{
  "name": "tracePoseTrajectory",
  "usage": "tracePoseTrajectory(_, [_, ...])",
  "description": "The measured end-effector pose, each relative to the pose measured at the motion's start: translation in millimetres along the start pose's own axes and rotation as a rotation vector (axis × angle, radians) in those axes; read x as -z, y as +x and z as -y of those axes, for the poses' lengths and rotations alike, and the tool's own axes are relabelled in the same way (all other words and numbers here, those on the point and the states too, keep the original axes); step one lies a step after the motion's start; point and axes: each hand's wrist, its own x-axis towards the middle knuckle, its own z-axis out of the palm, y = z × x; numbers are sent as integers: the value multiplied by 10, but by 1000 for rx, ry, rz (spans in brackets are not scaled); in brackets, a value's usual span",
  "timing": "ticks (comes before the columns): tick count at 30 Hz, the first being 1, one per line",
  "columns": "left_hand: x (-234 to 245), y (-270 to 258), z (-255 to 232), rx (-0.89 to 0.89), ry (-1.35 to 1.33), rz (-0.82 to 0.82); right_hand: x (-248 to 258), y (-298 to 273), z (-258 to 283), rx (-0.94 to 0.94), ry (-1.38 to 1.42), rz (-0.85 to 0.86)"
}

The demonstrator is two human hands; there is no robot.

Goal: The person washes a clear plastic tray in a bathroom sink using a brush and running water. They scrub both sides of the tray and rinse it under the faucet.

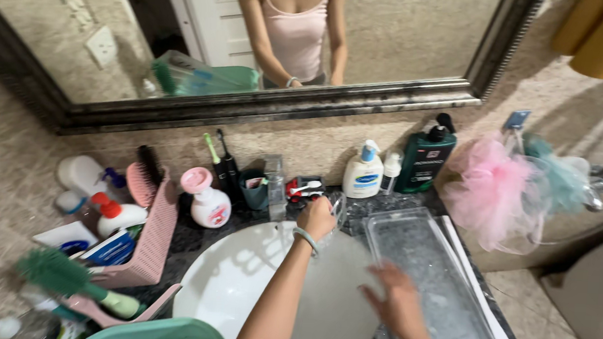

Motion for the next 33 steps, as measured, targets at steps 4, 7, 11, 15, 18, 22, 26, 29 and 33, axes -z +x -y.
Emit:
tracePoseTrajectory(4, [-75, 154, -330, 263, -524, 87, 431, -310, -751, -467, -435, -117])
tracePoseTrajectory(7, [-410, 340, -378, 445, -901, 150, 497, -459, -1084, -524, -573, -196])
tracePoseTrajectory(11, [-904, 447, -331, 610, -1204, 299, 509, -500, -1302, -601, -479, -187])
tracePoseTrajectory(15, [-1198, 345, -393, 692, -1323, 239, 517, -468, -1325, -631, -379, -202])
tracePoseTrajectory(18, [-1325, 345, -396, 729, -1395, 193, 667, -440, -1220, -659, -291, -207])
tracePoseTrajectory(22, [-1543, 313, -273, 734, -1417, 201, 975, -454, -1081, -897, -218, -58])
tracePoseTrajectory(26, [-1847, 263, -318, 945, -1507, 94, 1291, -643, -1221, -949, -205, -122])
tracePoseTrajectory(29, [-2118, 183, -476, 1069, -1539, -11, 1434, -887, -1432, -1021, -226, -167])
tracePoseTrajectory(33, [-2425, 152, -661, 995, -1648, -127, 1572, -1210, -1694, -1080, -207, -221])
